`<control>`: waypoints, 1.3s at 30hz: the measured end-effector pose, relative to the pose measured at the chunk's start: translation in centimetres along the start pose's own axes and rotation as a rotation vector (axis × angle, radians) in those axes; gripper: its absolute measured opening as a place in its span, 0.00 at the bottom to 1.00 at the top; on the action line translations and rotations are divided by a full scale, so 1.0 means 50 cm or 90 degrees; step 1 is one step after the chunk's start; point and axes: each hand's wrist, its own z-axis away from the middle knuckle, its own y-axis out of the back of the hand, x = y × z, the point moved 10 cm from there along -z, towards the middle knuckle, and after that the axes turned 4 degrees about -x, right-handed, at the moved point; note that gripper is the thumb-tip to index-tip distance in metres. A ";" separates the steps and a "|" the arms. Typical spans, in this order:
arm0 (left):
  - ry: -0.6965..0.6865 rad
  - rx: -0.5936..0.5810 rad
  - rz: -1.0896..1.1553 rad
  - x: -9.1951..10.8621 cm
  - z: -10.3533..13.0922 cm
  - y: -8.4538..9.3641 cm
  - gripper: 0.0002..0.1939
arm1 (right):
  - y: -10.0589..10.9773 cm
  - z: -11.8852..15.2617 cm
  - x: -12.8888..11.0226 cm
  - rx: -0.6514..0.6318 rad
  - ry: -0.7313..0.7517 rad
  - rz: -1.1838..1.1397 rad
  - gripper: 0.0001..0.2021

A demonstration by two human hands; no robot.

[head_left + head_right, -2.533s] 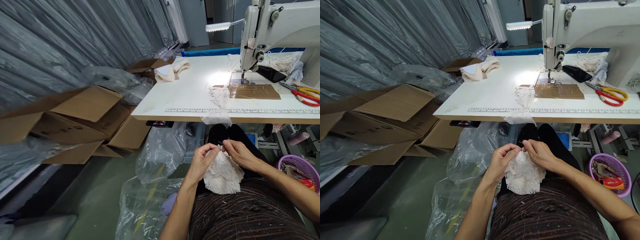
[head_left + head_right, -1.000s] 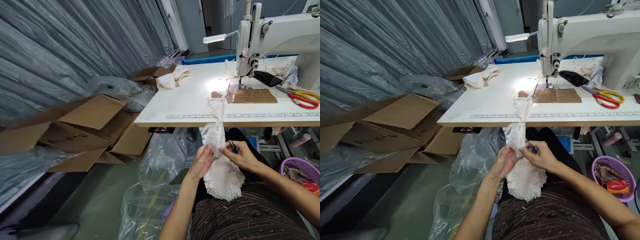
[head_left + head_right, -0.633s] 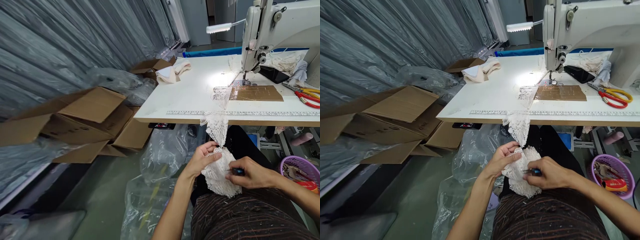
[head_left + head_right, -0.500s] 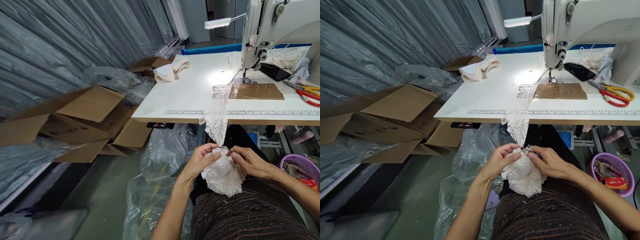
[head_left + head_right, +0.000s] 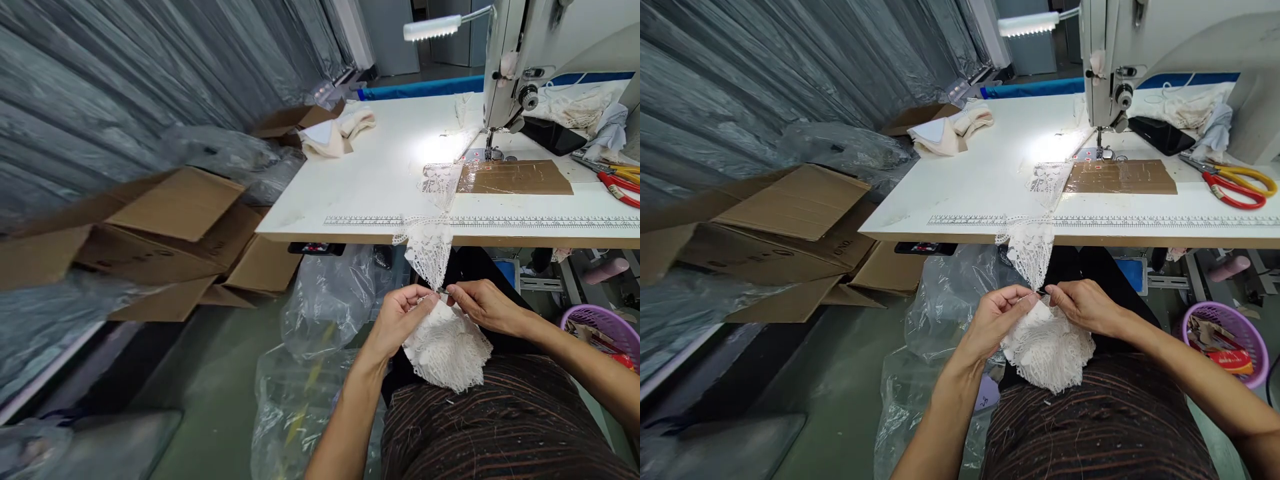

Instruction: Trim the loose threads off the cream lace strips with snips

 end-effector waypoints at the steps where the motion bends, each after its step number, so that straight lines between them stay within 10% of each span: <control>1: 0.005 0.000 0.002 -0.001 0.002 0.001 0.19 | -0.002 -0.002 -0.002 -0.004 0.006 0.004 0.30; 17: 0.008 0.024 0.085 -0.016 -0.007 0.001 0.19 | -0.016 -0.020 0.006 0.047 -0.016 -0.052 0.23; 29: 0.056 0.013 0.111 -0.035 0.009 -0.022 0.15 | -0.068 0.062 -0.025 -0.164 -0.026 -0.218 0.15; 39: 0.033 -0.090 0.121 -0.019 0.025 -0.052 0.20 | 0.033 0.040 -0.058 0.090 0.145 -0.087 0.08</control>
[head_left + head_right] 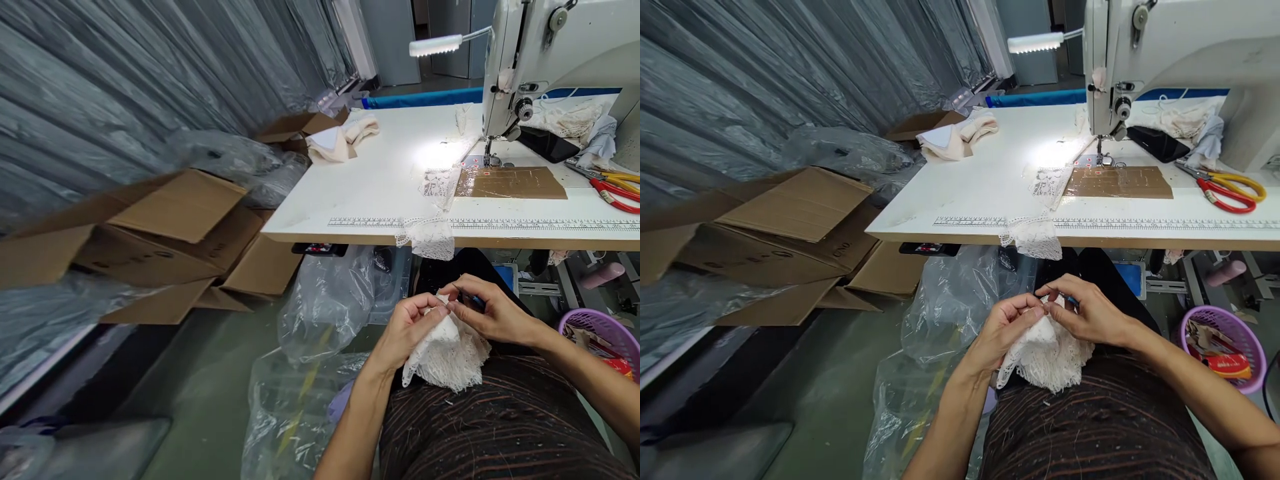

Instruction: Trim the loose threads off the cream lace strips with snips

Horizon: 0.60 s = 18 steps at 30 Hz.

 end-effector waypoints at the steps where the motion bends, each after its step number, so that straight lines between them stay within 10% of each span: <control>1: 0.003 -0.008 0.000 0.001 0.001 -0.001 0.21 | -0.002 -0.002 -0.007 -0.016 0.019 0.003 0.07; 18: 0.039 -0.037 0.045 -0.020 0.002 -0.018 0.22 | -0.009 0.026 0.043 0.038 -0.098 -0.088 0.12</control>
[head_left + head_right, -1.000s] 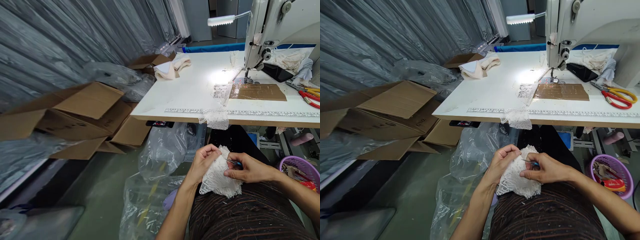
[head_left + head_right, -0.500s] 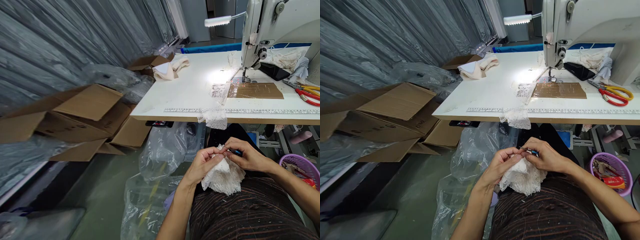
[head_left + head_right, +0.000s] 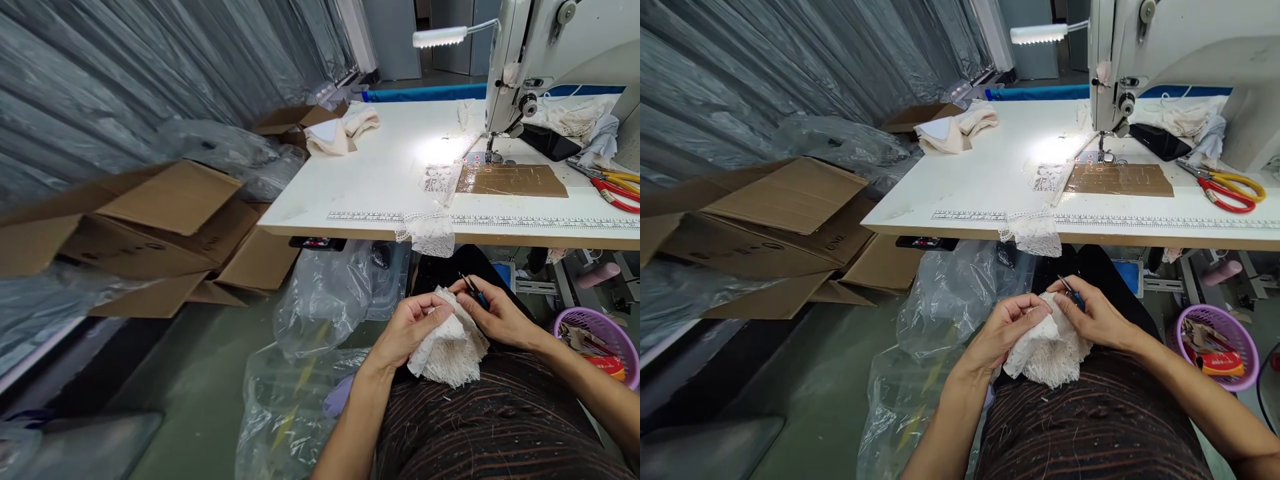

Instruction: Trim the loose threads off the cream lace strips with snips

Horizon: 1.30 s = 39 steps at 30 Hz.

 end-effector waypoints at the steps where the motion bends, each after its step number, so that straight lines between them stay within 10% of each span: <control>1: 0.001 0.000 -0.001 0.000 0.000 0.000 0.21 | -0.005 -0.002 -0.014 -0.028 0.028 0.020 0.11; 9: -0.003 -0.009 -0.029 0.001 -0.004 0.006 0.23 | -0.031 -0.008 -0.021 -0.073 0.009 0.022 0.17; 16: 0.003 -0.001 -0.009 -0.005 -0.003 0.007 0.22 | -0.015 0.004 0.059 0.057 -0.128 -0.202 0.26; 20: 0.006 0.038 -0.038 -0.007 0.002 0.020 0.21 | -0.063 0.037 0.051 -0.102 -0.159 -0.161 0.23; 24: -0.143 0.160 -0.358 0.043 0.014 0.045 0.13 | -0.075 0.065 0.037 -0.207 -0.138 -0.011 0.16; 27: -0.325 0.210 -0.669 0.079 0.034 0.008 0.10 | -0.017 0.033 0.037 -0.097 -0.107 0.079 0.12; 33: -0.531 0.052 -0.913 0.011 0.047 -0.096 0.11 | 0.063 -0.071 0.095 0.129 -0.156 -0.079 0.31; 39: -0.501 0.104 -0.728 0.032 0.039 -0.047 0.16 | 0.041 -0.101 0.091 0.189 -0.120 -0.175 0.27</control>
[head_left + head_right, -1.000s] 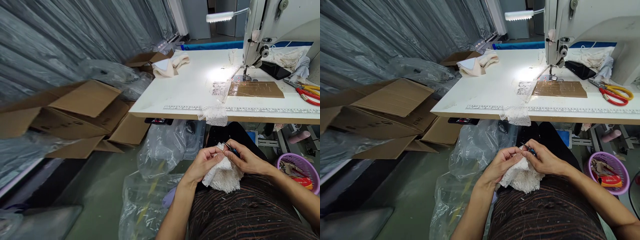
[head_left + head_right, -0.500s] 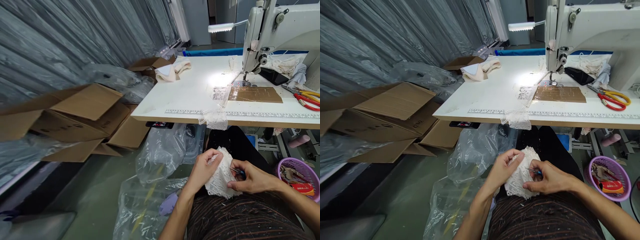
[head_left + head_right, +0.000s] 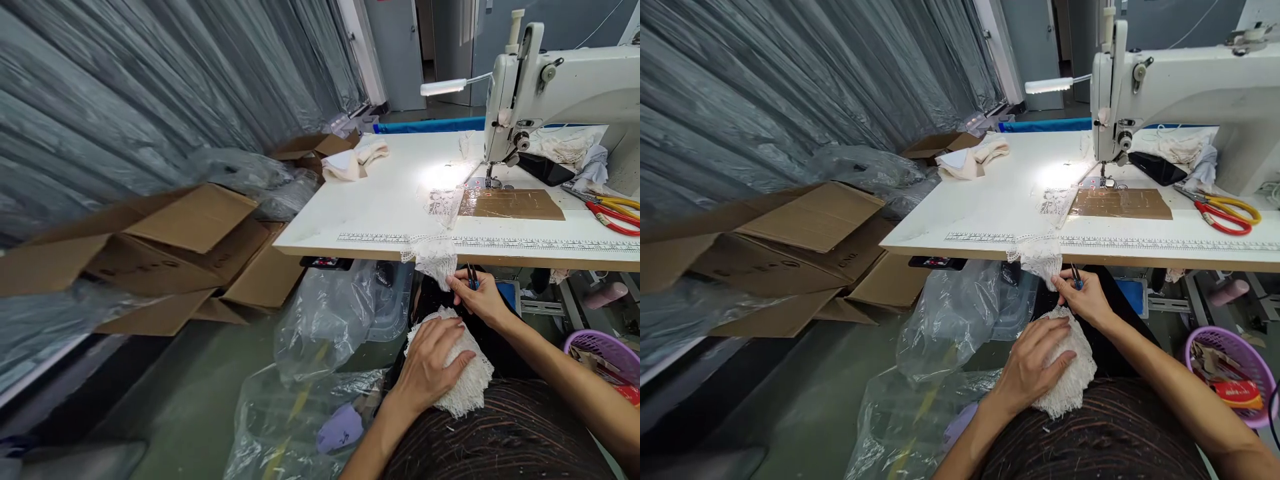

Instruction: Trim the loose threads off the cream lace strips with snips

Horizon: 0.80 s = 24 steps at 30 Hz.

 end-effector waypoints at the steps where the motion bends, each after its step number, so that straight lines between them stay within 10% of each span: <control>1: 0.056 0.009 0.096 -0.024 -0.007 0.011 0.18 | -0.006 0.008 -0.010 -0.005 0.015 0.007 0.25; 9: 0.292 -0.054 0.943 -0.110 -0.061 -0.012 0.53 | -0.123 0.149 -0.077 -0.350 0.148 0.190 0.13; 14: 0.394 -0.089 0.795 -0.123 -0.044 0.001 0.33 | -0.134 0.205 -0.047 -0.501 0.097 0.303 0.08; 24: 0.473 -0.049 0.607 -0.128 0.006 0.031 0.21 | -0.042 0.101 -0.047 -0.230 0.120 0.363 0.21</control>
